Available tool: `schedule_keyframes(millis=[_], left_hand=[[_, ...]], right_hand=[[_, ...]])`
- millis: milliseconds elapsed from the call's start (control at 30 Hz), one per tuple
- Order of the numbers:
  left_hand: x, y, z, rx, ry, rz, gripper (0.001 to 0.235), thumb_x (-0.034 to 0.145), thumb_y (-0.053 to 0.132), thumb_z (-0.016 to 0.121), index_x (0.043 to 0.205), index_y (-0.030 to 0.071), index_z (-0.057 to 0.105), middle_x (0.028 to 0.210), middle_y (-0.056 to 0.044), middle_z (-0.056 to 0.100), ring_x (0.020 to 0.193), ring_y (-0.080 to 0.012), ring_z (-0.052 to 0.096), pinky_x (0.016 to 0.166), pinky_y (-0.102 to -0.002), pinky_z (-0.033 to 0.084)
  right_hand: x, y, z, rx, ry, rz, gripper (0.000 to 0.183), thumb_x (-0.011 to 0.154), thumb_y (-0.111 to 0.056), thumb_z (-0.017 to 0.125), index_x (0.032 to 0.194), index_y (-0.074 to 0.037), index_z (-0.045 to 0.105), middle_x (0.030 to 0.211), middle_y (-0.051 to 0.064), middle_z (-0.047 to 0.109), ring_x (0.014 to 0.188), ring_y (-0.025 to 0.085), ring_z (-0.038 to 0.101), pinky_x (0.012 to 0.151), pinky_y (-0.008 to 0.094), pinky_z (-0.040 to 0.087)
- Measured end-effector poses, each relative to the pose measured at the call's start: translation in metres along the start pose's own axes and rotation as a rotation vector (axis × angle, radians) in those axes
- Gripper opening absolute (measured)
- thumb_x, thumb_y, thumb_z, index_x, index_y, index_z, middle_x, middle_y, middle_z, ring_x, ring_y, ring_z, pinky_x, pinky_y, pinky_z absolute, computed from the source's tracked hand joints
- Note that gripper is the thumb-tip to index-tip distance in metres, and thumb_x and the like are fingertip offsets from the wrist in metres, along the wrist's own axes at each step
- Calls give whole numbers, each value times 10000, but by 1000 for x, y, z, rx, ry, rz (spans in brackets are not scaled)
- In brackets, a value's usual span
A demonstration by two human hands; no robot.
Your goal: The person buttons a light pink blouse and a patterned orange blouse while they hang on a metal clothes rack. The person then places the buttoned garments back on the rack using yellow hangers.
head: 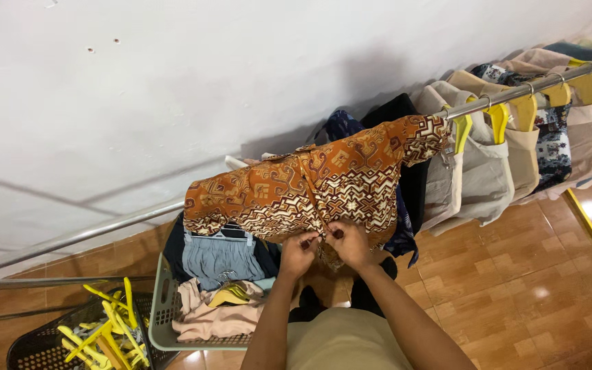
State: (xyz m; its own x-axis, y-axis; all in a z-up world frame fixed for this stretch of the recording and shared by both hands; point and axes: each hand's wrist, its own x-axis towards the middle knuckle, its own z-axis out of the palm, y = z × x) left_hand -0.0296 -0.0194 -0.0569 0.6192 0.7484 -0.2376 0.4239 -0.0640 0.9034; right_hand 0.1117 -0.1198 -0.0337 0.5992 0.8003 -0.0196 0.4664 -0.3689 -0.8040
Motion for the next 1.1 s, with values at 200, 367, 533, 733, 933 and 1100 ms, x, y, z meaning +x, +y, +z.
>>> schedule_keyframes(millis=[200, 367, 533, 733, 933, 1100], left_hand=[[-2, -10, 3, 3, 33, 24, 253, 878, 206, 775, 1080, 56, 800, 866, -142, 778, 715, -193, 706, 682, -331, 551], [-5, -10, 2, 24, 79, 85, 250, 873, 215, 776, 1065, 57, 798, 923, -158, 783, 758, -233, 747, 717, -344, 566], [-9, -10, -2, 48, 40, 38, 253, 878, 228, 761, 1088, 93, 796, 942, -161, 772, 774, -265, 748, 737, -353, 569], [-11, -5, -6, 143, 76, 176, 206, 897, 163, 734, 1063, 54, 787, 984, -151, 749, 836, -332, 724, 754, -392, 550], [-11, 4, -8, 128, 26, 235, 210, 910, 117, 701, 1089, 32, 770, 1024, -158, 744, 854, -333, 722, 766, -388, 553], [-17, 12, -5, 52, 12, 221, 225, 924, 118, 650, 1092, 31, 771, 1051, -174, 744, 900, -334, 730, 796, -377, 554]], right_hand=[[-6, 11, 12, 40, -20, -17, 184, 809, -98, 794, 980, -33, 770, 943, 133, 757, 812, 249, 735, 775, 364, 577], [-13, 6, 11, -30, -6, -90, 173, 819, -136, 804, 968, -49, 792, 892, 126, 766, 803, 248, 716, 771, 370, 565], [-17, -5, 13, -32, -115, 154, 194, 874, -177, 758, 1054, -119, 803, 881, 102, 784, 678, 233, 701, 708, 361, 577], [-21, 2, 13, 73, -52, -110, 193, 891, -124, 744, 1071, -72, 790, 941, 111, 800, 694, 153, 727, 686, 330, 592], [-20, -6, 6, 80, -118, 152, 201, 885, -198, 767, 1063, -116, 813, 871, 75, 811, 589, 157, 670, 588, 338, 543], [-19, -10, 3, 65, -64, 108, 204, 868, -225, 802, 1027, -99, 814, 873, 71, 804, 614, 142, 680, 609, 334, 551]])
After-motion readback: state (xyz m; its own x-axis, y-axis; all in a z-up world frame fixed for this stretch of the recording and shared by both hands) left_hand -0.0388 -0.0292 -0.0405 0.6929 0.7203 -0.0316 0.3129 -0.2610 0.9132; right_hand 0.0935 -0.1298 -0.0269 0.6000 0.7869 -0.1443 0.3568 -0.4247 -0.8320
